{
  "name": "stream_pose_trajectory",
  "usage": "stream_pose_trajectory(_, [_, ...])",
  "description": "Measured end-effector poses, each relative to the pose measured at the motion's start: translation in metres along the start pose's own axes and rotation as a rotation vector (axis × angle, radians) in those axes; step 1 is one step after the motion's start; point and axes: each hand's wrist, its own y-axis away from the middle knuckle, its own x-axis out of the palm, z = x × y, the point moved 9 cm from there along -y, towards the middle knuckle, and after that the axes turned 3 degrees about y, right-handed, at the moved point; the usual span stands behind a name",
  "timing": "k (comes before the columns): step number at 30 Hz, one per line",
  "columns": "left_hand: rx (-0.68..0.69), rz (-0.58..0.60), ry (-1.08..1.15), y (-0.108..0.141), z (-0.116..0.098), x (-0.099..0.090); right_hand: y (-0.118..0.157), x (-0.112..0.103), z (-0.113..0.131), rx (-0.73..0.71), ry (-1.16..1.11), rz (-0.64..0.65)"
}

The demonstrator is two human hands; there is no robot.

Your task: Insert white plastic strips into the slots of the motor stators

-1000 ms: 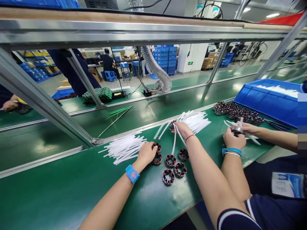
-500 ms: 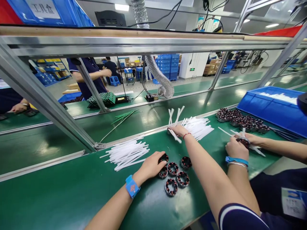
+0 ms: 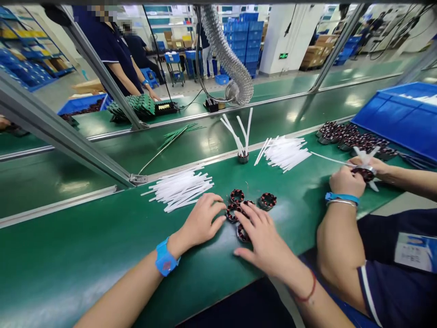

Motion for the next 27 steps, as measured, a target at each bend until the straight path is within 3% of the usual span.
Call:
stream_pose_trajectory(3, [0.084, 0.137, -0.119, 0.007, -0.012, 0.023, 0.018, 0.025, -0.001, 0.024, 0.287, -0.016])
stream_pose_trajectory(7, [0.057, 0.136, -0.172, 0.000, -0.013, 0.041, 0.009, 0.023, -0.022, 0.033, 0.393, -0.029])
stream_pose_trajectory(11, [-0.023, 0.071, -0.206, 0.001, -0.006, 0.034, -0.008, 0.018, -0.043, -0.009, 0.458, -0.019])
stream_pose_trajectory(16, [-0.089, 0.111, -0.116, 0.039, 0.009, 0.010, -0.035, 0.003, -0.059, 0.047, 0.587, -0.110])
stream_pose_trajectory(18, [-0.169, 0.132, 0.081, 0.057, 0.023, 0.004, -0.053, -0.006, -0.040, 0.020, 0.604, -0.168])
stream_pose_trajectory(20, [-0.333, 0.064, 0.346, 0.074, 0.046, -0.002, -0.074, -0.003, 0.000, -0.121, 0.547, -0.149])
stream_pose_trajectory(23, [-0.583, -0.103, 0.572, 0.099, 0.081, -0.007, -0.104, 0.036, 0.067, -0.376, 0.423, 0.076])
stream_pose_trajectory(25, [-0.638, -0.163, 0.568, 0.110, 0.094, -0.012, -0.123, 0.069, 0.093, -0.415, 0.405, 0.216])
stream_pose_trajectory(27, [-0.637, -0.184, 0.502, 0.117, 0.103, -0.020, -0.140, 0.097, 0.103, -0.381, 0.412, 0.263])
